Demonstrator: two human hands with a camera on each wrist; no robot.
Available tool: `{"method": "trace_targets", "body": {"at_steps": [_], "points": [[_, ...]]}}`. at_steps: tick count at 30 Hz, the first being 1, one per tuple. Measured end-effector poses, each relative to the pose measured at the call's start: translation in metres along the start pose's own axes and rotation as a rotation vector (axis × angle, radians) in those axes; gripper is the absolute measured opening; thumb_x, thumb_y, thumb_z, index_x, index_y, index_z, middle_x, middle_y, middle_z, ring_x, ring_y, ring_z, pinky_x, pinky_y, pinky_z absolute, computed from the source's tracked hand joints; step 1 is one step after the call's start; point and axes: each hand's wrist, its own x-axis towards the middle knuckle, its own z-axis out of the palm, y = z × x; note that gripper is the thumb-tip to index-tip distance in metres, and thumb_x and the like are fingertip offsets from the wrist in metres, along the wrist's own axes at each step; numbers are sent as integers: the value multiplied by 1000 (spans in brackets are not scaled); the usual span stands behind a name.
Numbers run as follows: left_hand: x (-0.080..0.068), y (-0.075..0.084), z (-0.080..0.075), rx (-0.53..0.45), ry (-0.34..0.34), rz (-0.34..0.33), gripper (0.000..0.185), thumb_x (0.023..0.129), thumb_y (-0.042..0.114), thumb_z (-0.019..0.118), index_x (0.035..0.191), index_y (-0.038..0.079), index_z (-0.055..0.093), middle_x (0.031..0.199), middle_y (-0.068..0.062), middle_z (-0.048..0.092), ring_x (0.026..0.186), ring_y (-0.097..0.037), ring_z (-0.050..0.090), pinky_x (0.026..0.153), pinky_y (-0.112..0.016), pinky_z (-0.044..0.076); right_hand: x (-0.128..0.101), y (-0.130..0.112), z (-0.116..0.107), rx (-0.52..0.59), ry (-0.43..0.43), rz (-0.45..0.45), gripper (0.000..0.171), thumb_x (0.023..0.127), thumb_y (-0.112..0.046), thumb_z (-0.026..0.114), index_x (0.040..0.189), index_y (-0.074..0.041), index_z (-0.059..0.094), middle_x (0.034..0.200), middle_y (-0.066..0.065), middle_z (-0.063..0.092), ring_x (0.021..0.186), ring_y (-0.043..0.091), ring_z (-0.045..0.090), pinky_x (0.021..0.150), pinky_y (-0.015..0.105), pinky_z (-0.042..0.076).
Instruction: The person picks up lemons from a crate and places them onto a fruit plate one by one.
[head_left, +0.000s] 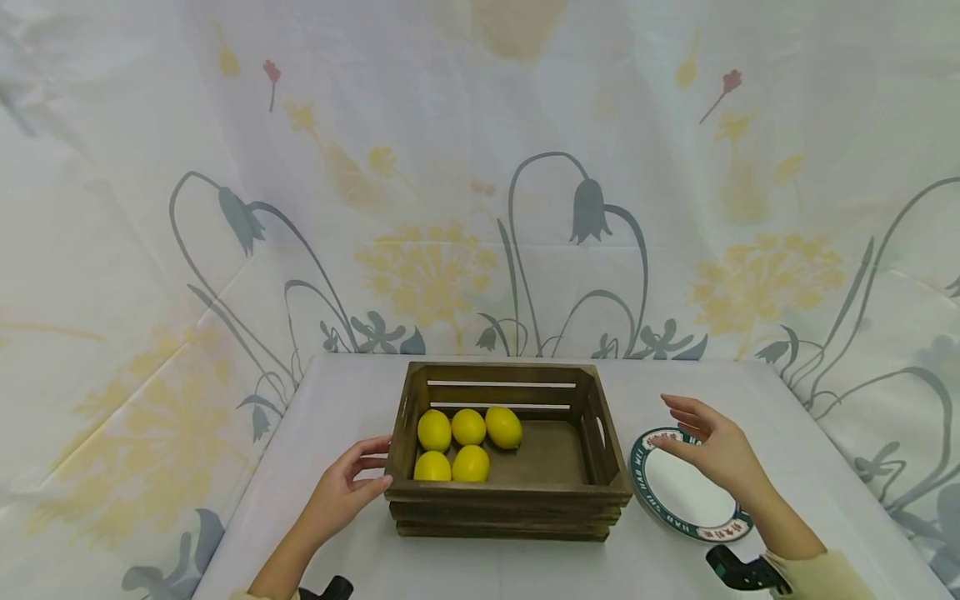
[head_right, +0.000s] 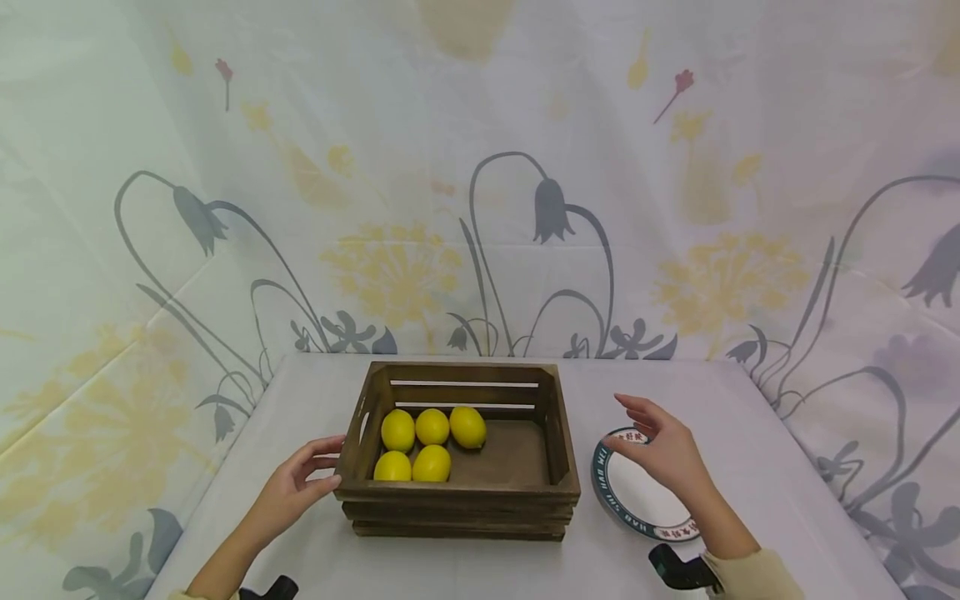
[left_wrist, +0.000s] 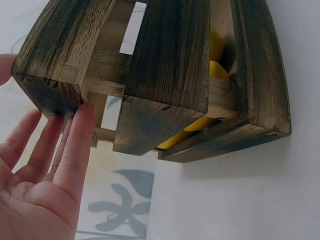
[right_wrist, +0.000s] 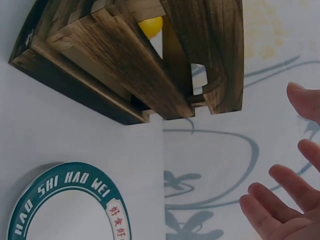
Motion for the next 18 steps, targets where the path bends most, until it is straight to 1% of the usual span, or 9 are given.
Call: {"method": "trace_targets", "body": {"at_steps": [2,4,7,9,13,18], "points": [[0,1,0,-5,1,-11,46,86,3,64,128,-5,48,126,-21,50,103,-16,55,80,-26,51,2,-2,0,31,-13,-5,67,81,-27,73,137,-4,43,134,26,44,116,45,47,84,46,49],[1,1,0,-9,2,-20,46,85,3,65,127,-5,48,126,-21,50,103,-16,55,80,-26,51,5,-4,0,60,-25,-17,66,82,-25,73,137,-4,42,134,25,44,116,44,47,84,36,50],[0,0,1,-4,2,-20,46,86,4,65,127,-5,48,126,-21,50,103,-15,55,80,-26,51,9,-6,2,96,-33,-38,64,82,-22,73,136,-3,43,133,25,45,115,42,48,83,20,48],[0,-1,1,3,5,-20,45,85,4,65,127,-4,48,125,-21,50,102,-14,55,80,-26,51,11,-8,3,106,-36,-53,63,82,-20,73,135,-2,44,132,25,46,115,42,48,82,15,45],[0,-2,0,7,16,-35,45,84,4,66,126,-3,50,124,-20,51,101,-12,55,80,-26,51,17,-14,5,121,-46,-77,61,82,-17,72,133,0,45,131,25,47,115,43,49,87,24,47],[0,-3,0,8,14,-39,46,85,5,66,126,-3,50,124,-19,51,101,-11,55,80,-26,51,25,-23,7,161,-55,-82,61,82,-15,72,134,-1,45,131,24,48,116,41,48,90,29,47]]}}
